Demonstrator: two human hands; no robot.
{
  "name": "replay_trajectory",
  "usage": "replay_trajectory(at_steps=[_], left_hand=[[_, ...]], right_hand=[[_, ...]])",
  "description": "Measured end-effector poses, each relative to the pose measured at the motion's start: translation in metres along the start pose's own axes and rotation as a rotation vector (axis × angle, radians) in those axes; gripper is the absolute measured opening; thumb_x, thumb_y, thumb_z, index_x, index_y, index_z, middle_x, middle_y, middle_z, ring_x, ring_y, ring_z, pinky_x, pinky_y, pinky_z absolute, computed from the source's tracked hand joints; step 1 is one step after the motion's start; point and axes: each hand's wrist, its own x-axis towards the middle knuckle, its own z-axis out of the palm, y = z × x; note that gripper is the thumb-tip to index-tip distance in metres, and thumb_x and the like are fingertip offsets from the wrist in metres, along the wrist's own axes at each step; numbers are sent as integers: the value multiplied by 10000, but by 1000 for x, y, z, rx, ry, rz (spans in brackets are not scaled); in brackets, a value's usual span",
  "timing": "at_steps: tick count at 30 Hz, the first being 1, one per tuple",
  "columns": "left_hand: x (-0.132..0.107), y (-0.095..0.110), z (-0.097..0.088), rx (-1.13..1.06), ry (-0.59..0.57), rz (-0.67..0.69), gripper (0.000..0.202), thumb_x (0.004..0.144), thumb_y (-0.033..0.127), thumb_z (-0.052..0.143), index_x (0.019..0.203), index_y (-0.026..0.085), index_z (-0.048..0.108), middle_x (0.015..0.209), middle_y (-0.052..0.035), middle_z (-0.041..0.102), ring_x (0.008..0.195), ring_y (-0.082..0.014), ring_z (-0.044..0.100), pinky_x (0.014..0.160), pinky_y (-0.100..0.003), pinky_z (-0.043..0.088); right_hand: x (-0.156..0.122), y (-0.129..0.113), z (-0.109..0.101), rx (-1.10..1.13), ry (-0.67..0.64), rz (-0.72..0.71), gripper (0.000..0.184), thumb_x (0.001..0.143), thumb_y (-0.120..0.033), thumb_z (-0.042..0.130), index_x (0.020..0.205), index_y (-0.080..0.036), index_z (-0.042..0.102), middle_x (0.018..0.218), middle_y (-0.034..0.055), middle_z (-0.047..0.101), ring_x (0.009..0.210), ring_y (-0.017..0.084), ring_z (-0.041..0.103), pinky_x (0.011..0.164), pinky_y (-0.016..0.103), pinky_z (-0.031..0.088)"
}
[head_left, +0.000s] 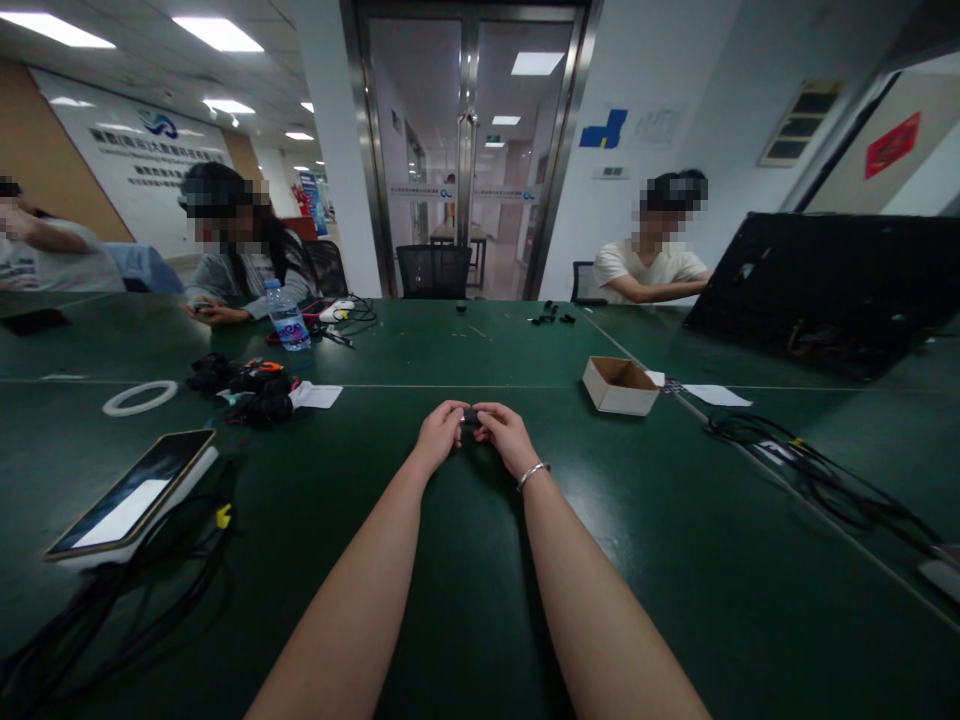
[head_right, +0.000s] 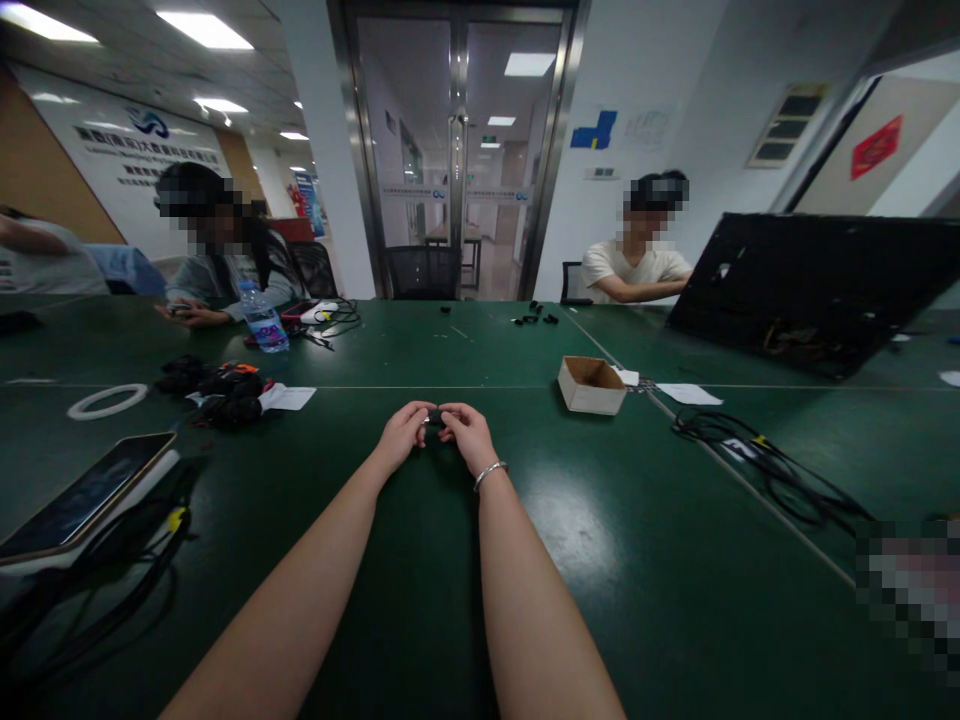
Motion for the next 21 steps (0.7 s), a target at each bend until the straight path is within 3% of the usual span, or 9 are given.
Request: replay_trajectory(at_steps=[5,21], left_hand=[[0,1,0,41,9,-17,280,815,250,469,1057,171,586,600,36,491,467,-87,454,442,-183,393],[3,-8,-1,37,-15,-16,316,848,329,427,1073,178,590,554,41,504,431,-88,437,432,-182,355]], right_hand=[[0,0,0,-9,7,3,310,627,-348,748,881,-180,687,726,9,654,585,120,597,554,251,505],[-1,0,-1,-2,1,-16,309,607,-294,741,891,-184,685,831,15,670,630,117,610,628,263,528]])
